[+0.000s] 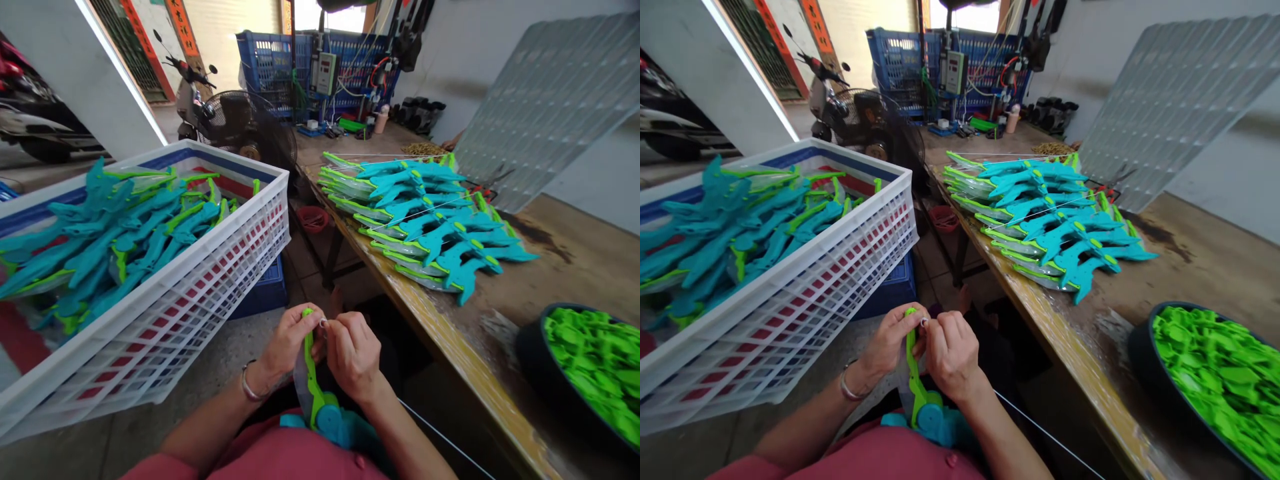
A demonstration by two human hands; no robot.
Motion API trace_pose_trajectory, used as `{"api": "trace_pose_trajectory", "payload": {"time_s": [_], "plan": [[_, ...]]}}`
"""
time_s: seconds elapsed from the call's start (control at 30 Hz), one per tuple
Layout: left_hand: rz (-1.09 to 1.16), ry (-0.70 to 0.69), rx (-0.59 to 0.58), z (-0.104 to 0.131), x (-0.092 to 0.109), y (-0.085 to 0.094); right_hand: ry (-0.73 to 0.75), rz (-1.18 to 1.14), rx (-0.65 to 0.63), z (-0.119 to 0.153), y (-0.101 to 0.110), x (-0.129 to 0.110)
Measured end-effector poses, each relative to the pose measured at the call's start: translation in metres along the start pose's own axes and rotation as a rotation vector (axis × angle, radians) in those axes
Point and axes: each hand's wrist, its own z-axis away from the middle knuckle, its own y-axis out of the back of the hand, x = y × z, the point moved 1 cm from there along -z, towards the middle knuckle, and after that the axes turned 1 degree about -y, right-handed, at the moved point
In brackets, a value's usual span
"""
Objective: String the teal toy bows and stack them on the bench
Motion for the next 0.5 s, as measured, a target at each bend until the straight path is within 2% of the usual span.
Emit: {"api": "trace_pose_trajectory", "payload": {"time_s": [0.5], "plan": [[0.054,0.056,-0.166,-0.018,-0.021,-0.012,-0.085,0.143,0.025,0.019,0.015,0.006]]}}
